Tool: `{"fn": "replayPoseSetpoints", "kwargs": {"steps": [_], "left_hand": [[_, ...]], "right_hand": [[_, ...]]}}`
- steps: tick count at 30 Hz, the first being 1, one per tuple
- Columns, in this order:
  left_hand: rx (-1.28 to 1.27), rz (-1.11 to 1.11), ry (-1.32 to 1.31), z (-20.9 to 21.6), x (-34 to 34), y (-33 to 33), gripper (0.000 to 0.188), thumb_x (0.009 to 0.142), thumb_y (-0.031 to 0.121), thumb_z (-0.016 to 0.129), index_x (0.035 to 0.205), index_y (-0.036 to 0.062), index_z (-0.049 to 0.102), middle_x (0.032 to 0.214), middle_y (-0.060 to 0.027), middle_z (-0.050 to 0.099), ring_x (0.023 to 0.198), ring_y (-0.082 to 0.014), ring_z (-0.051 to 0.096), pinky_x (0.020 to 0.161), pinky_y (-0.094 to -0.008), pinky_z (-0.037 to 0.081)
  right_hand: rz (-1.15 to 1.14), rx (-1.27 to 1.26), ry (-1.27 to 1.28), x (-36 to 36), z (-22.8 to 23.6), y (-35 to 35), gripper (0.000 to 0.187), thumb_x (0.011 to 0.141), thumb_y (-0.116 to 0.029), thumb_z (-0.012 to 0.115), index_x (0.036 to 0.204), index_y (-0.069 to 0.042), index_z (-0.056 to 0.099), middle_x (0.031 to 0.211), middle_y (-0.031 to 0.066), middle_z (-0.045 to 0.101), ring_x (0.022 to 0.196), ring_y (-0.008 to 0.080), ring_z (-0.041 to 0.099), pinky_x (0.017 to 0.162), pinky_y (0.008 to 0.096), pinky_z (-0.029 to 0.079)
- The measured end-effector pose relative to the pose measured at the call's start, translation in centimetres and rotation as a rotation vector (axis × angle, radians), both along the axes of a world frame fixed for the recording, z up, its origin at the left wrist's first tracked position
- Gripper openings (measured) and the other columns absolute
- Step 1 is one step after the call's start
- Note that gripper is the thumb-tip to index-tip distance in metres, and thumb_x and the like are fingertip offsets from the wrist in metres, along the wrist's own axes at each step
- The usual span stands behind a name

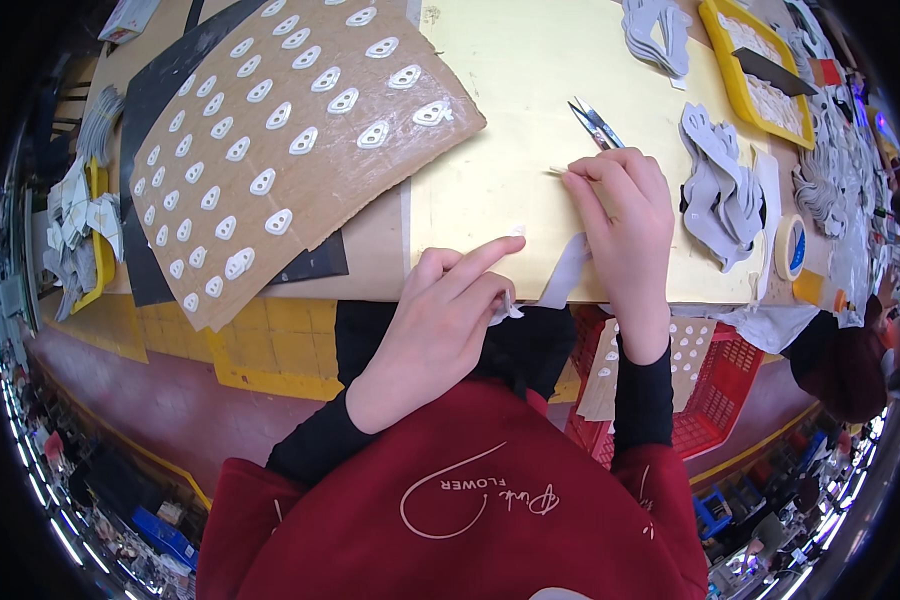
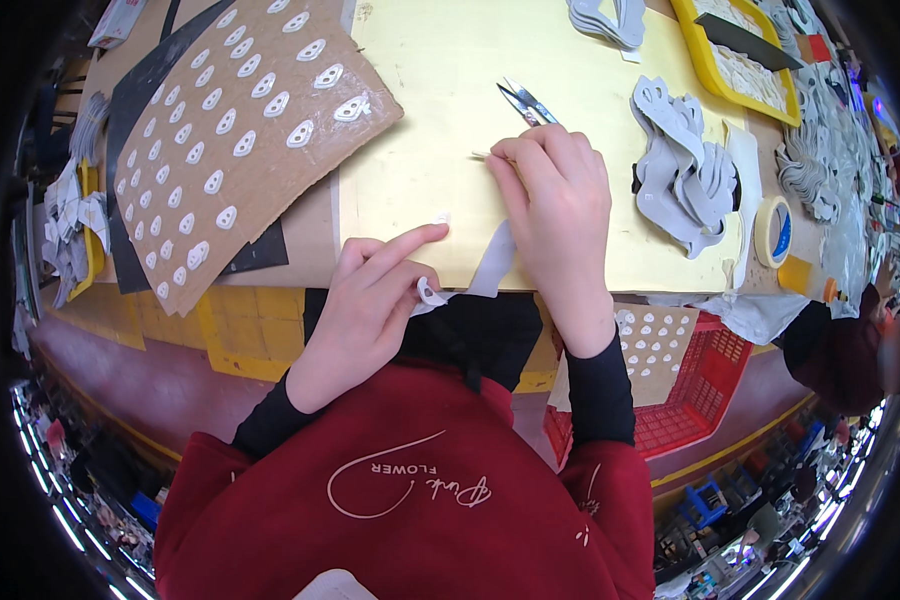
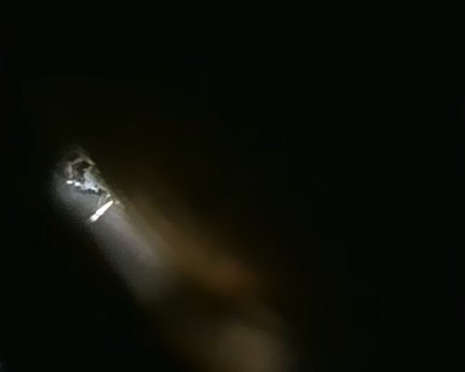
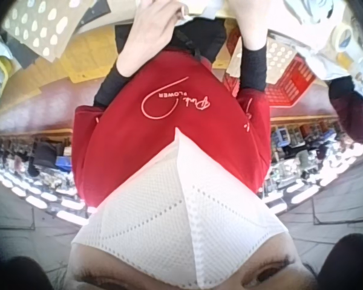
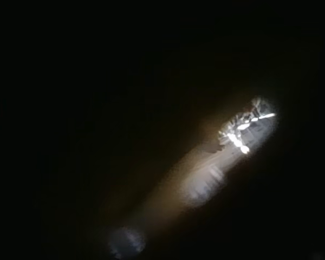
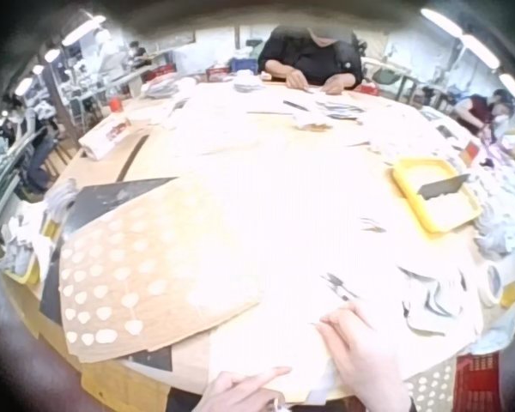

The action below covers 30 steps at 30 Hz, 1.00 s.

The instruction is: The person repeatedly picks small white circular pieces from a cardboard sheet and presses them onto gray cutout shapes on a yellow work surface. The person handles the pieces one at a time, aligning and attaching them to the cutouts.

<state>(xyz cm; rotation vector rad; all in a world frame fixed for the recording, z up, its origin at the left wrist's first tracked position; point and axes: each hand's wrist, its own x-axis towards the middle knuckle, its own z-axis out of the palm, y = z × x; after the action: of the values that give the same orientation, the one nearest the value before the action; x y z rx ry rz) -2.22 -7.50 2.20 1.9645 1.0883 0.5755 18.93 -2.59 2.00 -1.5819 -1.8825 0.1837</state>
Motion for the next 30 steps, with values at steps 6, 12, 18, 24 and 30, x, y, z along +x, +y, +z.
{"fn": "replayPoseSetpoints", "kwargs": {"steps": [6,12,18,24,30], "left_hand": [[0.009,-0.021,0.003,0.2,0.0,-0.1,0.022,0.080,-0.005,0.063,0.099,0.0059,0.064,0.147,-0.0005,0.054,0.098,-0.0273,0.046,0.092,-0.0339,0.042],[0.006,-0.039,-0.006,0.1,-0.3,-0.1,0.023,0.079,-0.005,0.064,0.099,0.0069,0.065,0.148,-0.0004,0.054,0.099,-0.0272,0.046,0.093,-0.0339,0.041],[0.012,-0.039,0.002,-0.1,-0.3,-0.1,0.026,0.079,-0.005,0.064,0.102,0.0068,0.067,0.148,-0.0008,0.054,0.100,-0.0275,0.046,0.094,-0.0349,0.041],[0.041,-0.017,-0.037,0.9,-1.1,-0.8,0.026,0.079,-0.007,0.062,0.100,0.0061,0.067,0.143,-0.0023,0.056,0.110,-0.0288,0.048,0.098,-0.0365,0.041],[-0.152,0.088,-0.210,1.1,-2.6,-0.6,0.020,0.086,-0.004,0.063,0.103,0.0041,0.067,0.115,-0.0078,0.065,0.100,-0.0274,0.061,0.086,-0.0362,0.049]], "right_hand": [[-0.005,-0.145,0.071,0.6,-0.3,-0.8,0.009,0.086,0.001,0.070,0.095,0.002,0.069,0.088,0.0096,0.065,0.078,0.0210,0.064,0.069,0.0302,0.050],[-0.053,-0.061,0.177,0.1,1.4,-2.2,0.016,0.086,0.002,0.068,0.101,-0.002,0.070,0.086,0.0109,0.065,0.085,0.0277,0.064,0.075,0.0374,0.051],[0.174,-0.148,0.122,-1.7,0.9,-4.0,0.014,0.088,-0.002,0.067,0.102,-0.006,0.068,0.086,0.0059,0.067,0.084,0.0255,0.058,0.075,0.0374,0.047],[0.148,-0.101,0.092,-2.2,0.4,-4.0,0.014,0.088,-0.006,0.069,0.102,-0.006,0.066,0.086,0.0030,0.067,0.083,0.0243,0.058,0.076,0.0367,0.046],[0.105,-0.159,0.063,-2.4,0.3,-4.3,0.018,0.083,-0.002,0.072,0.099,-0.009,0.069,0.089,0.0045,0.065,0.091,0.0253,0.056,0.079,0.0357,0.046]]}}
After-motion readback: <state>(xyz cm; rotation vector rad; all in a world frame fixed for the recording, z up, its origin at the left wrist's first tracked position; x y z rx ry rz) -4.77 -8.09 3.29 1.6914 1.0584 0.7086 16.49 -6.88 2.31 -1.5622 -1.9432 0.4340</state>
